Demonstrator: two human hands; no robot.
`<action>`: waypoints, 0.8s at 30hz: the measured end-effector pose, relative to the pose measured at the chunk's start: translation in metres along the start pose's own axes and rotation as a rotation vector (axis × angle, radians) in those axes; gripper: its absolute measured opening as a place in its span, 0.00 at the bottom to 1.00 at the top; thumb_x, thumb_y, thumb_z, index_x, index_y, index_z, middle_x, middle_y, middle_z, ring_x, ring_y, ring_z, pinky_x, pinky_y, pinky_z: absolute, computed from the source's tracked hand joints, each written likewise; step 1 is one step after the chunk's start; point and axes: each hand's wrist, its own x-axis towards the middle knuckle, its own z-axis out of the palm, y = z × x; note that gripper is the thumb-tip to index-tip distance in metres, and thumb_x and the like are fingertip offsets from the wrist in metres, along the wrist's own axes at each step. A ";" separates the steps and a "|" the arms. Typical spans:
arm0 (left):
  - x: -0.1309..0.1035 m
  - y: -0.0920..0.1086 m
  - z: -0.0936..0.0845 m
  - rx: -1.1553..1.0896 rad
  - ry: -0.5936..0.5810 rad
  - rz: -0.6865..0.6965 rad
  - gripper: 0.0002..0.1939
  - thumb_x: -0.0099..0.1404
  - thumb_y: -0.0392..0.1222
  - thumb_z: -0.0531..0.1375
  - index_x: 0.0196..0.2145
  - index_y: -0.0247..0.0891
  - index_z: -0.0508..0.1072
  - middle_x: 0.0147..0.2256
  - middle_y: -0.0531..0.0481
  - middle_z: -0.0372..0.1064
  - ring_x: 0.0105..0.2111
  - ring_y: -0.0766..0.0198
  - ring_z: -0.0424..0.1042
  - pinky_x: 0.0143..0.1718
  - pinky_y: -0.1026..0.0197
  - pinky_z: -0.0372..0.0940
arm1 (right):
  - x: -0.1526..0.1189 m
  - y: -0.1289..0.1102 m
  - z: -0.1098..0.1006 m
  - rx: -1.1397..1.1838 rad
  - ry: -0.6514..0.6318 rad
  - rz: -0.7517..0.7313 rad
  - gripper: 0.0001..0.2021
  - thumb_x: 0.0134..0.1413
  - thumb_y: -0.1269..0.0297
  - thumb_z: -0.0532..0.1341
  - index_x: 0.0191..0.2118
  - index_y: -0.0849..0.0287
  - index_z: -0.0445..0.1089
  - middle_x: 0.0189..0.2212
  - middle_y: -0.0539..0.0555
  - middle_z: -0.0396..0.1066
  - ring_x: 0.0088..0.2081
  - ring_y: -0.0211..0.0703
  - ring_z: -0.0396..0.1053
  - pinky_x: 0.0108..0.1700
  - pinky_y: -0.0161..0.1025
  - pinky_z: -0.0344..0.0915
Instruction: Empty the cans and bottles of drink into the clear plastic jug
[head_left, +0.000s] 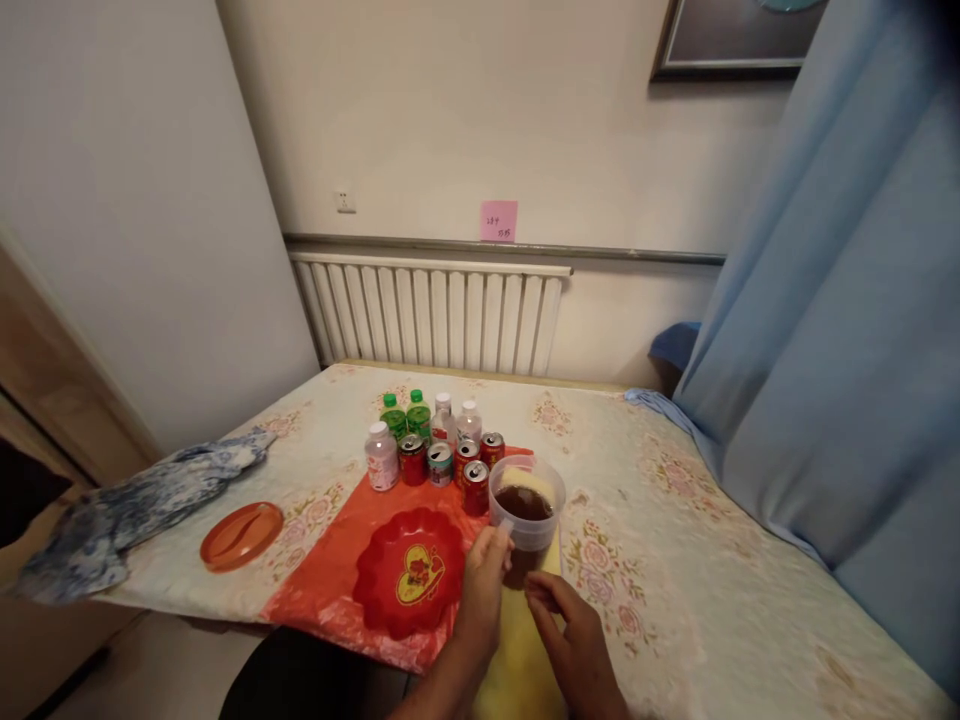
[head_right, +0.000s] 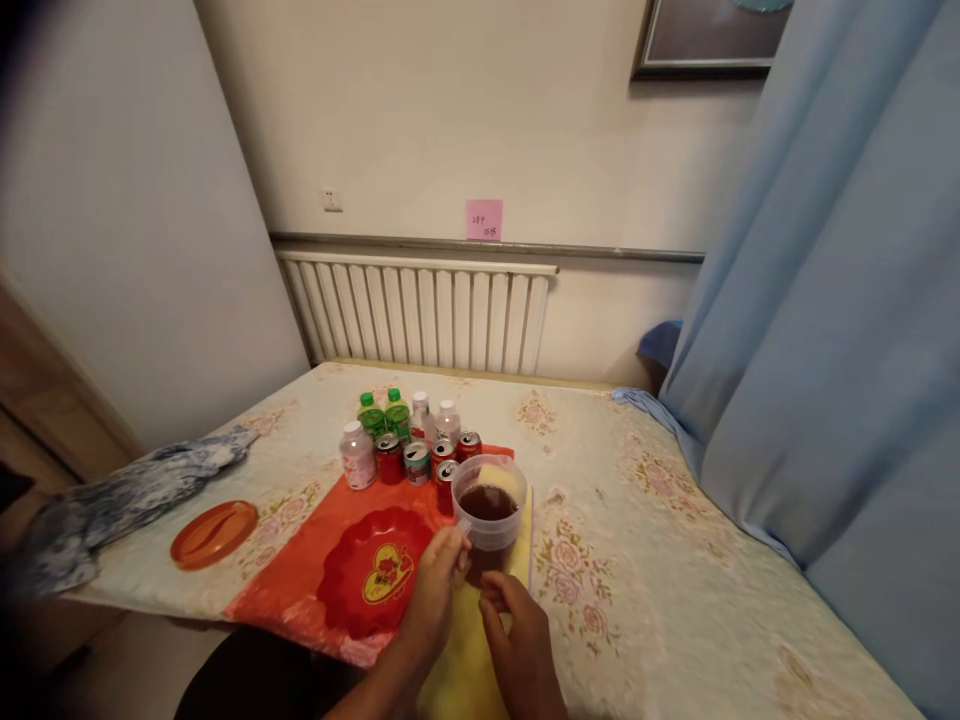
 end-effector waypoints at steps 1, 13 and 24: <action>-0.001 -0.001 -0.001 0.004 0.000 0.027 0.24 0.58 0.66 0.60 0.26 0.40 0.67 0.24 0.57 0.55 0.27 0.66 0.57 0.31 0.63 0.55 | 0.002 -0.005 0.004 0.034 0.007 0.007 0.14 0.54 0.56 0.60 0.43 0.56 0.76 0.41 0.57 0.79 0.41 0.49 0.77 0.44 0.41 0.74; -0.015 0.008 -0.027 0.253 0.051 0.194 0.13 0.63 0.53 0.59 0.30 0.41 0.73 0.34 0.45 0.69 0.39 0.54 0.67 0.43 0.56 0.62 | 0.008 -0.019 0.049 0.183 -0.021 0.114 0.21 0.57 0.52 0.59 0.50 0.59 0.73 0.51 0.59 0.75 0.53 0.52 0.71 0.53 0.42 0.69; -0.065 -0.022 -0.103 0.488 -0.195 -0.050 0.12 0.61 0.50 0.56 0.26 0.39 0.64 0.24 0.58 0.54 0.26 0.66 0.56 0.29 0.63 0.53 | 0.018 -0.028 0.082 0.293 0.228 0.219 0.21 0.56 0.42 0.56 0.31 0.57 0.69 0.29 0.52 0.73 0.32 0.44 0.68 0.36 0.38 0.64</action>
